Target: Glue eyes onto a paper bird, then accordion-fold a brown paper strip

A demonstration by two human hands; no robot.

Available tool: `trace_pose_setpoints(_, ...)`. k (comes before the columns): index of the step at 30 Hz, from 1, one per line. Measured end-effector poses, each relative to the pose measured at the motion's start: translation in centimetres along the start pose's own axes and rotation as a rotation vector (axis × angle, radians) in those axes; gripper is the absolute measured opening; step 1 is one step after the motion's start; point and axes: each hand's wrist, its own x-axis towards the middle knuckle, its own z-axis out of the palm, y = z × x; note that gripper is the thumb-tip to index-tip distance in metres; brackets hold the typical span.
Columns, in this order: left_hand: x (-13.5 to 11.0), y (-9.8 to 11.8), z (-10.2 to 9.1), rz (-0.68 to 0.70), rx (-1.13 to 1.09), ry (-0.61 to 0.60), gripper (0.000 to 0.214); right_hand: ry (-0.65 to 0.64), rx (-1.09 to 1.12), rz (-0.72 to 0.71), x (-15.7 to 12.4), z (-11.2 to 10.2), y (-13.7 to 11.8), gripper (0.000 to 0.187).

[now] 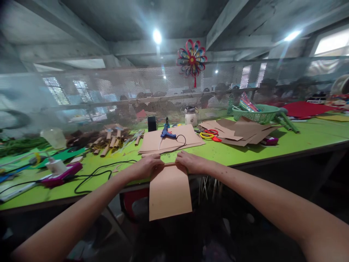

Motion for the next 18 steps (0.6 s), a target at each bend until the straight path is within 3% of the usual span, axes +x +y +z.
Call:
trace_pose_setpoints(12,-1.2,0.9,0.5,-0.034,0.084,0.019,0.025,-0.031,-0.222,0.018,0.1,0.3,-0.6,0.016)
trace_pose_setpoints(18,0.6,0.1,-0.8,-0.168,-0.118,-0.027,0.020,0.008,-0.349,0.055,-0.1,0.6,-1.2,0.010)
